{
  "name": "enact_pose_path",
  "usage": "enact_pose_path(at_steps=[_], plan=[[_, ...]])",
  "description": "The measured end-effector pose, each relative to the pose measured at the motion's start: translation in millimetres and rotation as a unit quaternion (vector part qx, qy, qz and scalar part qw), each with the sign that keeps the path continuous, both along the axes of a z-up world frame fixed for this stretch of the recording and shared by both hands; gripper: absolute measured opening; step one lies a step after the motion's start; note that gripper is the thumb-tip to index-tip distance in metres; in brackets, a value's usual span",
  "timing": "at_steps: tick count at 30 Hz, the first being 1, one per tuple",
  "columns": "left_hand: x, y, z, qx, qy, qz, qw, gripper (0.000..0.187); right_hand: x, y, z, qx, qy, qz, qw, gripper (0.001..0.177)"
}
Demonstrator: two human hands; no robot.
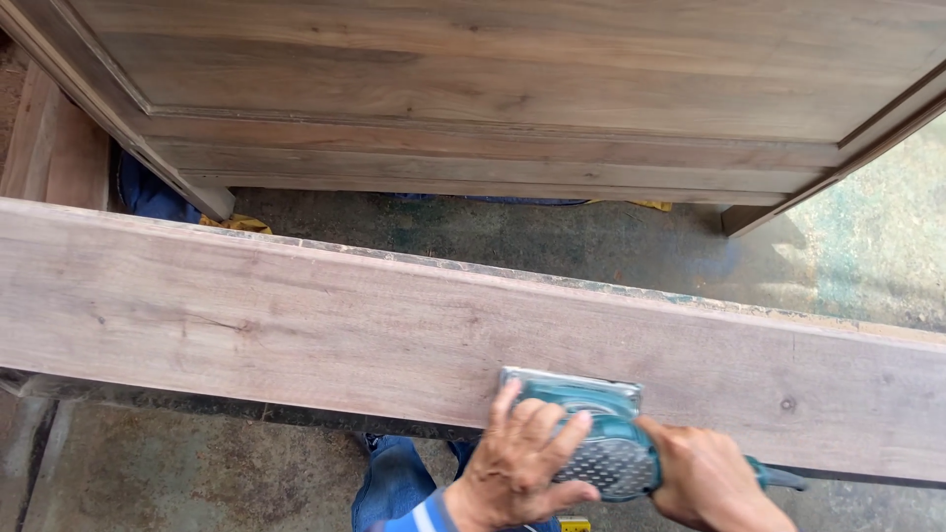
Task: Use an orbital sander to smooth the surface of a long wooden plank.
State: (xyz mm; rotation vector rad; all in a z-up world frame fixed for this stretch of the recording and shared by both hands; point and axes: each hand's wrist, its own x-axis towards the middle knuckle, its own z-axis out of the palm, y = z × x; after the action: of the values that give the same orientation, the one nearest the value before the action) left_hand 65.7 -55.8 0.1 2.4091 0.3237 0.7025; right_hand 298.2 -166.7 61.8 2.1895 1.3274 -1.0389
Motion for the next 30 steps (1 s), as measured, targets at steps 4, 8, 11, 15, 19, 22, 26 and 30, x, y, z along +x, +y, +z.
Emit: enact_pose_path(at_steps=[4, 8, 11, 15, 19, 22, 26, 30], plan=[[-51, 32, -11, 0.007, -0.049, 0.102, 0.994, 0.060, -55, 57, 11, 0.069, 0.068, 0.064, 0.993, 0.057], [-88, 55, -15, 0.010, -0.056, 0.196, 0.979, 0.052, -92, 107, 15, 0.138, 0.096, 0.122, 0.978, 0.040], [-100, 68, -8, -0.022, -0.035, 0.278, 0.960, 0.049, -100, 128, 12, 0.198, 0.120, 0.142, 0.962, 0.035], [-84, 72, -1, -0.001, 0.013, 0.263, 0.965, 0.056, -84, 124, 3, 0.202, 0.117, 0.151, 0.961, 0.039], [-44, 56, -3, -0.029, 0.025, 0.212, 0.976, 0.064, -42, 93, 3, 0.128, 0.079, 0.102, 0.983, 0.068], [-23, 46, -1, -0.030, 0.041, 0.134, 0.990, 0.066, -4, 51, -5, -0.009, 0.025, 0.033, 0.999, 0.073], [-23, 56, -46, -0.074, 0.067, 0.115, 0.988, 0.077, 57, -22, -19, -0.085, -0.010, -0.115, 0.990, 0.074], [-40, 83, -98, 0.010, 0.199, 0.221, 0.955, 0.088, 151, -156, -102, -0.005, -0.054, -0.151, 0.987, 0.079]])
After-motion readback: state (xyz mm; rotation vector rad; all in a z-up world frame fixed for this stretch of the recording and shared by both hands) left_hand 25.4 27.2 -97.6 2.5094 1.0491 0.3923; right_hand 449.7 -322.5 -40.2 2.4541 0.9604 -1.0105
